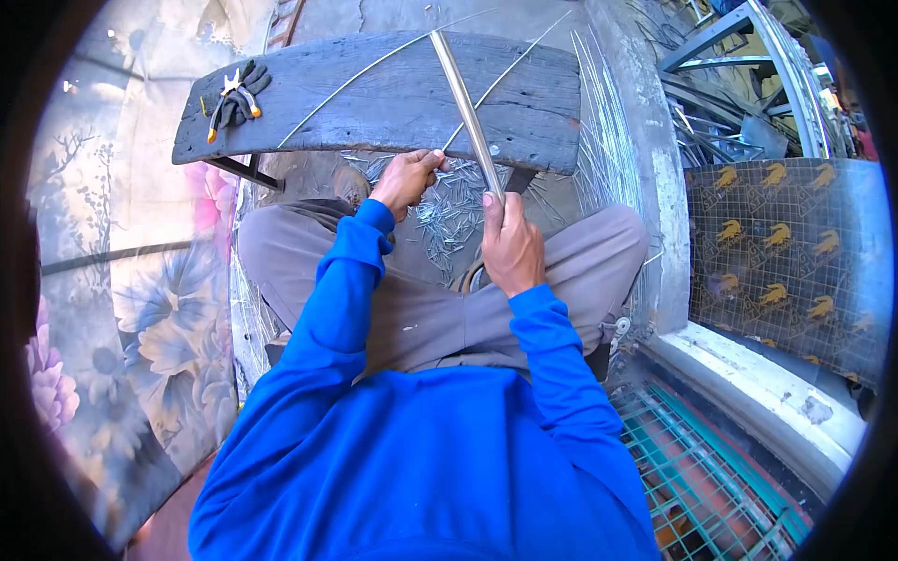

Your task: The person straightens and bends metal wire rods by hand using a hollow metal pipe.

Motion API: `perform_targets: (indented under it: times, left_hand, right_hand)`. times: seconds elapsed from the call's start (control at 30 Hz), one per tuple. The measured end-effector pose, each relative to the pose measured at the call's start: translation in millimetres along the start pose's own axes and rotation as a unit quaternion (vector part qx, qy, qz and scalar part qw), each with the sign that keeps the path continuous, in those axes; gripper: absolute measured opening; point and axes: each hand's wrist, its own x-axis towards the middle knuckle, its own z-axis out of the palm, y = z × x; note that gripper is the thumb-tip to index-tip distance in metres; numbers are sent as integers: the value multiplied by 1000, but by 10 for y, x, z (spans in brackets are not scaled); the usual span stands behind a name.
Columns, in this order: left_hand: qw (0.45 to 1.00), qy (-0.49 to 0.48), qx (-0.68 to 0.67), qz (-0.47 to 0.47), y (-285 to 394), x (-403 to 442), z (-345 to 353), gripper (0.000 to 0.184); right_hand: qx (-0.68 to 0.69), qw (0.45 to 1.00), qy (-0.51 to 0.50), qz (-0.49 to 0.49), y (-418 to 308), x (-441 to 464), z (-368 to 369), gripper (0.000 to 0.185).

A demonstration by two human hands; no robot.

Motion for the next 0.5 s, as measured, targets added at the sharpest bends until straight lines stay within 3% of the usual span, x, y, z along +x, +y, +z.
perform_targets:
  times: [0.1,0.4,0.5]
  left_hand:
    - [997,-26,-56,-52,26,6,13,33]
    - [990,-10,-134,-46,-158,-298,-39,30]
    - [996,2,-84,16,-299,-399,-96,29]
  right_hand:
    - [-19,1000,9,18,150,9,124,43]
    - [-71,996,-30,41,321,66,239,45]
    - [-65,997,-20,37,338,73,265,45]
